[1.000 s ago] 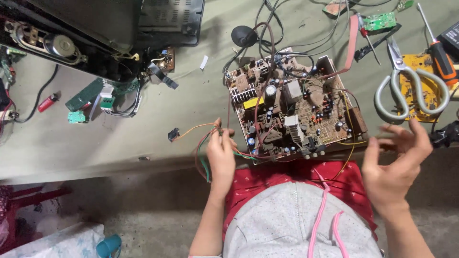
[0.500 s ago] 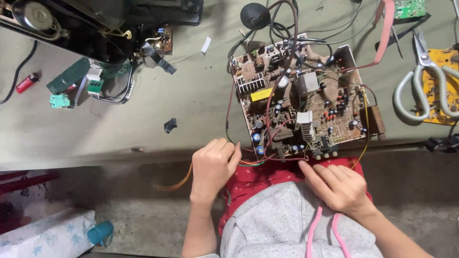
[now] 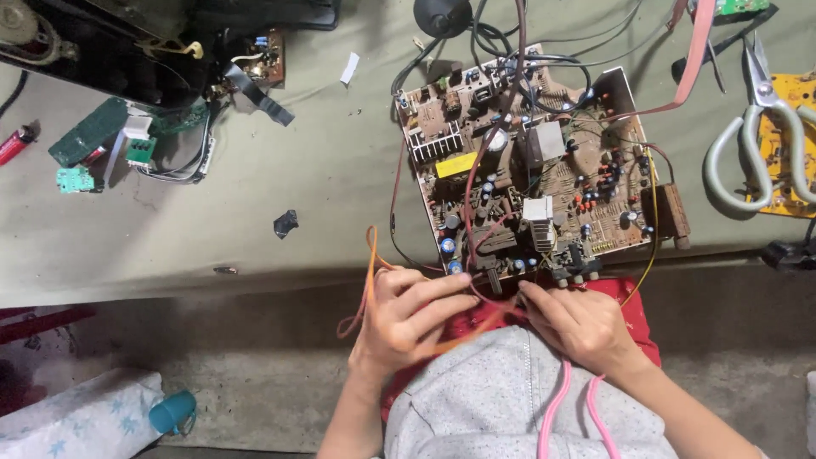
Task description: Repairing and adjusting components on a television circuit board by connecting wires and using a screwdriver.
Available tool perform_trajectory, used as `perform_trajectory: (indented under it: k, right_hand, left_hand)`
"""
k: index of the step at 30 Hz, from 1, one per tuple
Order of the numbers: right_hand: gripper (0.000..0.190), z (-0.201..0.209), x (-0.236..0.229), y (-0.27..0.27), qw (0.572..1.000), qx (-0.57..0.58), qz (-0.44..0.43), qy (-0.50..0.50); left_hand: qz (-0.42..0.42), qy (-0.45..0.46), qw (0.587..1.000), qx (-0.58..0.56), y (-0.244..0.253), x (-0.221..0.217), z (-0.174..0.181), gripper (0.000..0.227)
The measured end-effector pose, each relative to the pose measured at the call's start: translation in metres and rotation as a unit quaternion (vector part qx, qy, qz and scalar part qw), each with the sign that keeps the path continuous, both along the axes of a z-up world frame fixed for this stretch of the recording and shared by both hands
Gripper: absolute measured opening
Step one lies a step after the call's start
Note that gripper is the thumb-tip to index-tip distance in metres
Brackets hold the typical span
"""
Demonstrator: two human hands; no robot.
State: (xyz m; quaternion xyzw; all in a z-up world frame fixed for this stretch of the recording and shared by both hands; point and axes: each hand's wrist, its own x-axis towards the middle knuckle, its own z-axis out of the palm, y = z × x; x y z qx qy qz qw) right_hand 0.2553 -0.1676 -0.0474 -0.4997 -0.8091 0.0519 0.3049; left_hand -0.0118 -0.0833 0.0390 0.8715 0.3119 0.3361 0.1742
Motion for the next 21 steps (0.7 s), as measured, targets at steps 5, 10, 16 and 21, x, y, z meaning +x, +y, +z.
perform_trajectory:
  k: [5, 10, 16, 21]
  right_hand:
    - [0.042, 0.008, -0.006, 0.005, 0.999, 0.006, -0.007, 0.034]
    - [0.052, -0.004, -0.003, 0.002, 0.999, 0.013, -0.018, 0.029]
    - [0.039, -0.003, -0.003, 0.005, 1.0, 0.023, -0.017, 0.009]
    - [0.039, 0.001, -0.005, 0.006, 0.998, 0.032, -0.036, -0.048]
  left_hand:
    - [0.055, 0.034, 0.998, 0.009, -0.012, 0.016, 0.001, 0.032]
    - [0.133, 0.091, 0.976, 0.145, -0.025, 0.026, -0.042, 0.024]
    - [0.199, 0.29, 0.824, 0.445, -0.036, 0.026, -0.073, 0.067]
    - [0.227, 0.4, 0.746, 0.481, -0.042, 0.027, -0.078, 0.132]
